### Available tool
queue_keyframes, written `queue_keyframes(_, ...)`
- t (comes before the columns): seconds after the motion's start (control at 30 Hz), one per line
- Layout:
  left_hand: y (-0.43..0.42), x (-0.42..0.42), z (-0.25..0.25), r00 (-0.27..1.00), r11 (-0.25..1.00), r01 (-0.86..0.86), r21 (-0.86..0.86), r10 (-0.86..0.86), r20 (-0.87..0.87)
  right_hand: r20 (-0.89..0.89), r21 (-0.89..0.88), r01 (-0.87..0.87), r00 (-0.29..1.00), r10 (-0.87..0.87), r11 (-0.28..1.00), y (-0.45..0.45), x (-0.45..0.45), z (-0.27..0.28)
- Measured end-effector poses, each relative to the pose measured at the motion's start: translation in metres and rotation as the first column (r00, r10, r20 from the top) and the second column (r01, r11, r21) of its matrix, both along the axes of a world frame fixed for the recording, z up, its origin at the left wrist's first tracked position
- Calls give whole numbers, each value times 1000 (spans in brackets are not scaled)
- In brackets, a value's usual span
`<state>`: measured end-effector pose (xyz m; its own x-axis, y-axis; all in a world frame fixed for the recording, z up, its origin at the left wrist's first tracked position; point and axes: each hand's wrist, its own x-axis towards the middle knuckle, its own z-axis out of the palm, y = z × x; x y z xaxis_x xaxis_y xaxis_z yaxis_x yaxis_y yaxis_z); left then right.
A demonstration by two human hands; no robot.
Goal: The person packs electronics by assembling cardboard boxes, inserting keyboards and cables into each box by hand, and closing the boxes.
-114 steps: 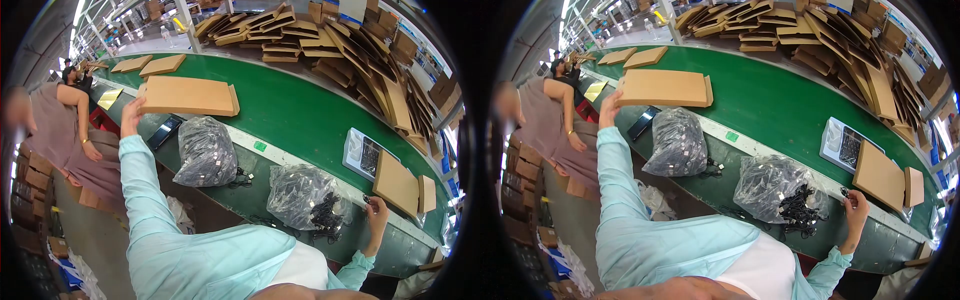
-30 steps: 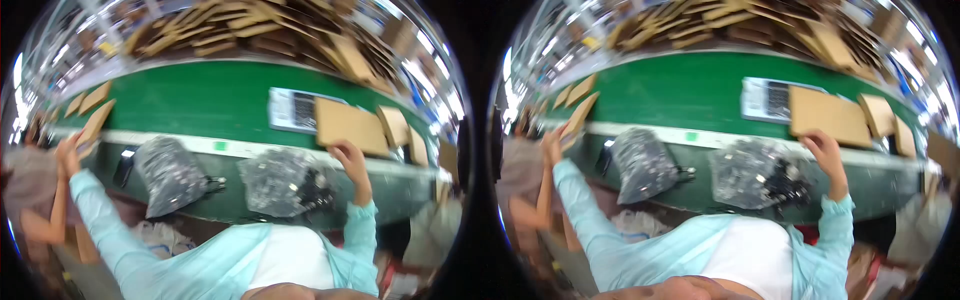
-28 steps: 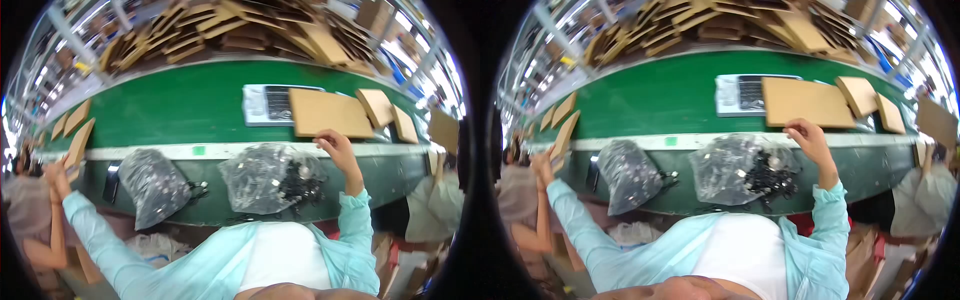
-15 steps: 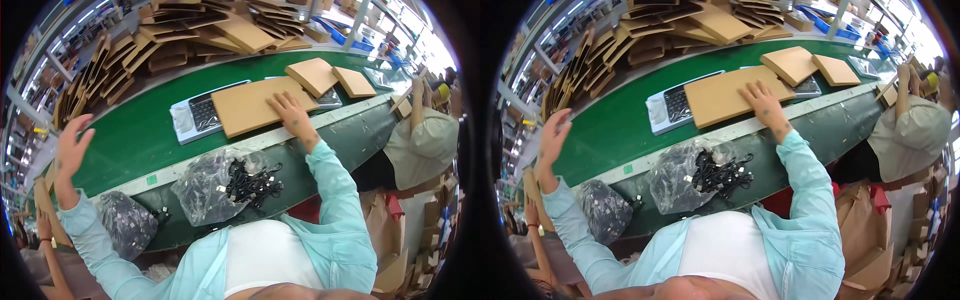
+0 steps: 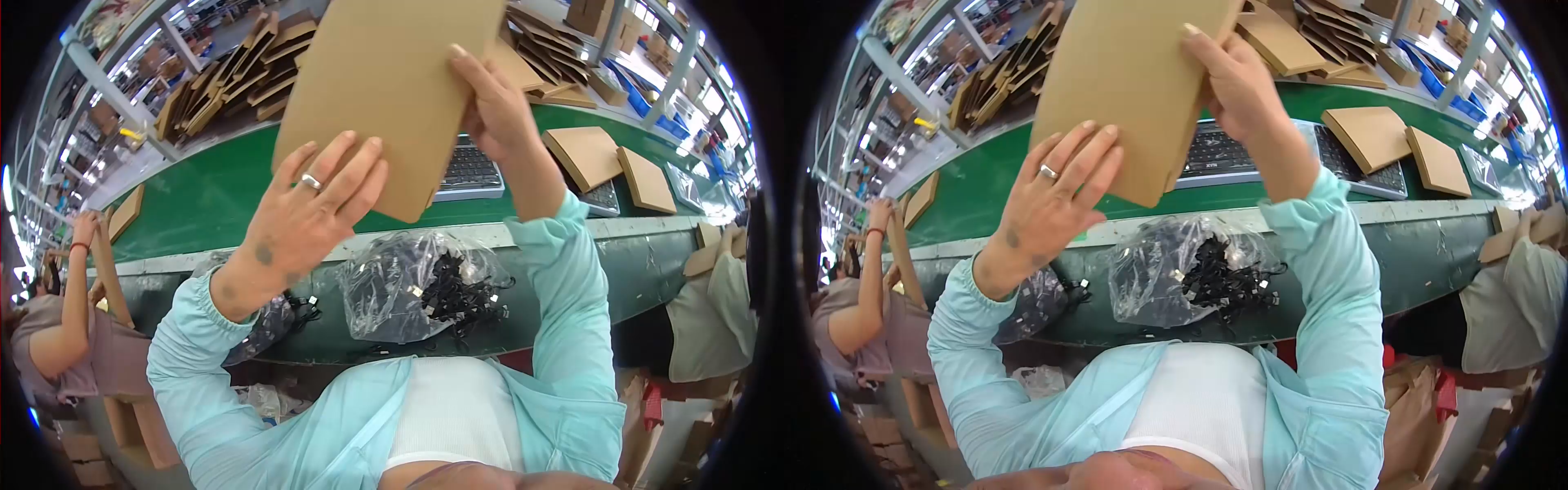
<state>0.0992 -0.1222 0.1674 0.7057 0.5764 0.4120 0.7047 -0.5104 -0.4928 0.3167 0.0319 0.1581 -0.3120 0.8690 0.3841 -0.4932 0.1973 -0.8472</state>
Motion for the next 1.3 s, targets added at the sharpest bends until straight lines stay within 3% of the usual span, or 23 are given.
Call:
queue_keyframes(0.13, -10, -48, -5, 996, 973, 13, 232, 8, -93, -24, -262, -247, 968, 250, 933, 20, -61, -18)
queue_keyframes(0.27, -26, -68, -17, 970, 975, -153, 158, 179, -165, 35, -342, -459, 866, 499, 820, 24, -111, -60)
queue_keyframes(0.3, -27, -73, -19, 962, 968, -219, 119, 235, -142, 179, -377, -462, 814, 552, 803, 35, -121, -79)
queue_keyframes(0.33, -28, -78, -21, 949, 955, -284, 79, 292, -119, 406, -314, -381, 774, 486, 870, 38, -126, -102)
queue_keyframes(0.37, -27, -86, -23, 920, 923, -384, -19, 381, -89, 784, 229, -423, 614, 91, 877, 63, -130, -144)
queue_keyframes(0.4, -24, -95, -26, 881, 873, -473, -121, 469, -66, 782, 476, -404, 601, -166, 781, 47, -119, -160)
queue_keyframes(0.43, -20, -103, -30, 831, 804, -550, -228, 553, -52, 756, 655, -522, 465, -461, 547, 47, -106, -175)
queue_keyframes(0.47, -10, -111, -34, 845, 802, -500, -327, 534, 17, 768, 639, -536, 406, -495, 552, 42, -100, -193)
queue_keyframes(0.57, 39, -125, -54, 791, 765, -466, -444, 585, 178, 759, 651, -500, 438, -482, 571, 42, -93, -202)
queue_keyframes(0.63, 73, -129, -63, 749, 773, -289, -565, 550, 369, 760, 642, -485, 500, -415, 593, 42, -89, -206)
queue_keyframes(0.7, 142, -180, -133, 778, 751, -244, -613, 529, 339, 747, 643, -466, 555, -365, 608, 45, -85, -206)
queue_keyframes(0.8, 184, -184, -194, 533, 681, -72, -728, 644, 549, 718, 644, -415, 619, -320, 642, 41, -70, -209)
queue_keyframes(0.9, 193, -157, -217, 390, 471, -33, -882, 818, 422, 719, 624, -444, 649, -249, 643, 36, -62, -208)
queue_keyframes(0.93, 186, -133, -200, 366, 446, -1, -895, 833, 415, 723, 615, -454, 651, -231, 645, 33, -63, -205)
queue_keyframes(1.03, 196, -116, -211, 455, 435, -6, -901, 803, 384, 721, 606, -455, 661, -208, 652, 32, -65, -210)
queue_keyframes(1.07, 193, -113, -215, 414, 437, 69, -897, 805, 424, 709, 616, -448, 674, -208, 648, 33, -66, -210)
queue_keyframes(1.17, 183, -102, -213, 369, 397, 57, -916, 844, 389, 708, 577, -441, 690, -152, 687, 35, -72, -209)
queue_keyframes(1.3, 177, -77, -215, 286, 471, 42, -881, 839, 463, 725, 457, -409, 686, -64, 790, 39, -76, -213)
